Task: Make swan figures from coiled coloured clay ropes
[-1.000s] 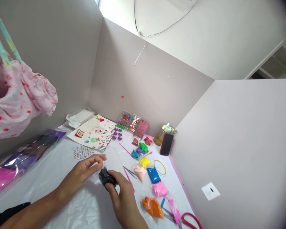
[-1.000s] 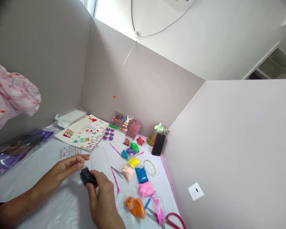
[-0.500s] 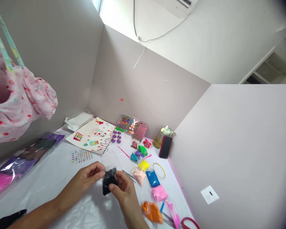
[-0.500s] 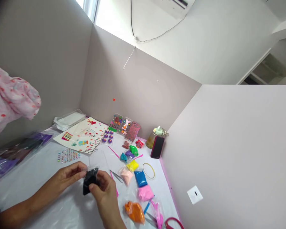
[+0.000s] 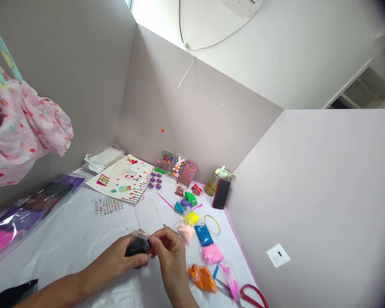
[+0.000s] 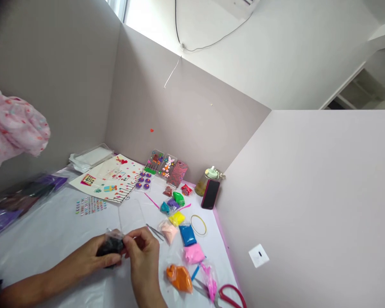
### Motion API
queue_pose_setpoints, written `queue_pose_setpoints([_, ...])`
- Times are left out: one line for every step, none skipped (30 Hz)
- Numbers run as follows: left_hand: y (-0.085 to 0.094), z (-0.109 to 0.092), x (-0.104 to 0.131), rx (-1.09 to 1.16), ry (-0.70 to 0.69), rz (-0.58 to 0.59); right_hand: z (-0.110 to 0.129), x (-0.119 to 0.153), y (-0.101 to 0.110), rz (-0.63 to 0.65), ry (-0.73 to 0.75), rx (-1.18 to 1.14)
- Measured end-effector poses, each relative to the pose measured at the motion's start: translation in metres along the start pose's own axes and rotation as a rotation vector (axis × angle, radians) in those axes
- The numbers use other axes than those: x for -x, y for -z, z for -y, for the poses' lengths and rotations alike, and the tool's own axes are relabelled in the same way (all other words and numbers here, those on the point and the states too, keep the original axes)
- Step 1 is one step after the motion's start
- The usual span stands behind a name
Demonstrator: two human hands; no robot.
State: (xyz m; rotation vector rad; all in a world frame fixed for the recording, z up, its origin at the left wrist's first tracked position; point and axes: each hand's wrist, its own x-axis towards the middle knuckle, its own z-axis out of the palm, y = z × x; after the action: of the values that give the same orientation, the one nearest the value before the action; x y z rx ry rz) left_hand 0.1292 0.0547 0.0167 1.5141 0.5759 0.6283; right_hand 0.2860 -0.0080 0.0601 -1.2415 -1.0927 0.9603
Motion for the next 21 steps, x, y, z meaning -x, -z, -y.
queue_pose_setpoints([-0.001,-0.001,0.001,-0.02,0.025,0.02,0.0,0.0,0.001,-0.019,0.018,0.026])
queue_pose_setpoints([-0.001,-0.002,0.003,-0.013,0.039,0.04,0.001,0.001,0.002,-0.035,0.034,0.047])
queue_pose_setpoints([-0.001,-0.004,0.004,0.016,0.043,0.064,0.002,0.001,0.003,-0.042,0.038,0.055])
queue_pose_setpoints([-0.002,-0.004,0.005,0.062,0.041,0.095,0.003,0.0,0.005,-0.035,0.03,0.044])
queue_pose_setpoints([-0.002,-0.005,0.006,0.118,0.044,0.122,0.005,0.0,0.006,-0.016,0.01,0.016])
queue_pose_setpoints([-0.002,-0.005,0.007,0.174,0.058,0.146,0.006,0.0,0.008,0.007,-0.016,-0.022])
queue_pose_setpoints([-0.002,-0.006,0.007,0.223,0.075,0.161,0.007,-0.001,0.009,0.029,-0.043,-0.06])
queue_pose_setpoints([-0.002,-0.006,0.008,0.259,0.092,0.168,0.007,-0.002,0.01,0.044,-0.061,-0.087])
queue_pose_setpoints([-0.001,-0.005,0.008,0.28,0.107,0.169,0.007,-0.002,0.01,0.05,-0.069,-0.102])
queue_pose_setpoints([0.0,-0.005,0.008,0.292,0.116,0.164,0.007,-0.004,0.011,0.051,-0.072,-0.104])
queue_pose_setpoints([0.0,-0.005,0.008,0.295,0.118,0.15,0.007,-0.005,0.011,0.05,-0.07,-0.094])
queue_pose_setpoints([0.002,-0.005,0.007,0.291,0.115,0.128,0.006,-0.006,0.011,0.046,-0.062,-0.074])
queue_pose_setpoints([0.003,-0.005,0.007,0.28,0.113,0.099,0.005,-0.006,0.011,0.042,-0.052,-0.048])
queue_pose_setpoints([0.004,-0.005,0.006,0.266,0.117,0.072,0.005,-0.007,0.011,0.037,-0.04,-0.025])
queue_pose_setpoints([0.005,-0.005,0.005,0.248,0.115,0.049,0.004,-0.007,0.011,0.035,-0.028,-0.008])
queue_pose_setpoints([0.007,-0.006,0.004,0.216,0.103,0.034,0.003,-0.007,0.01,0.037,-0.015,0.002])
queue_pose_setpoints([0.007,-0.006,0.004,0.169,0.082,0.022,0.003,-0.007,0.01,0.041,-0.002,0.01])
queue_pose_setpoints([0.008,-0.007,0.003,0.113,0.055,0.011,0.002,-0.006,0.01,0.046,0.01,0.014])
queue_pose_setpoints([0.008,-0.007,0.003,0.058,0.02,0.0,0.002,-0.006,0.011,0.049,0.02,0.017])
queue_pose_setpoints([0.009,-0.008,0.002,0.015,-0.018,-0.013,0.002,-0.005,0.011,0.047,0.03,0.021])
queue_pose_setpoints([0.009,-0.01,0.002,-0.005,-0.052,-0.025,0.002,-0.004,0.011,0.044,0.037,0.031])
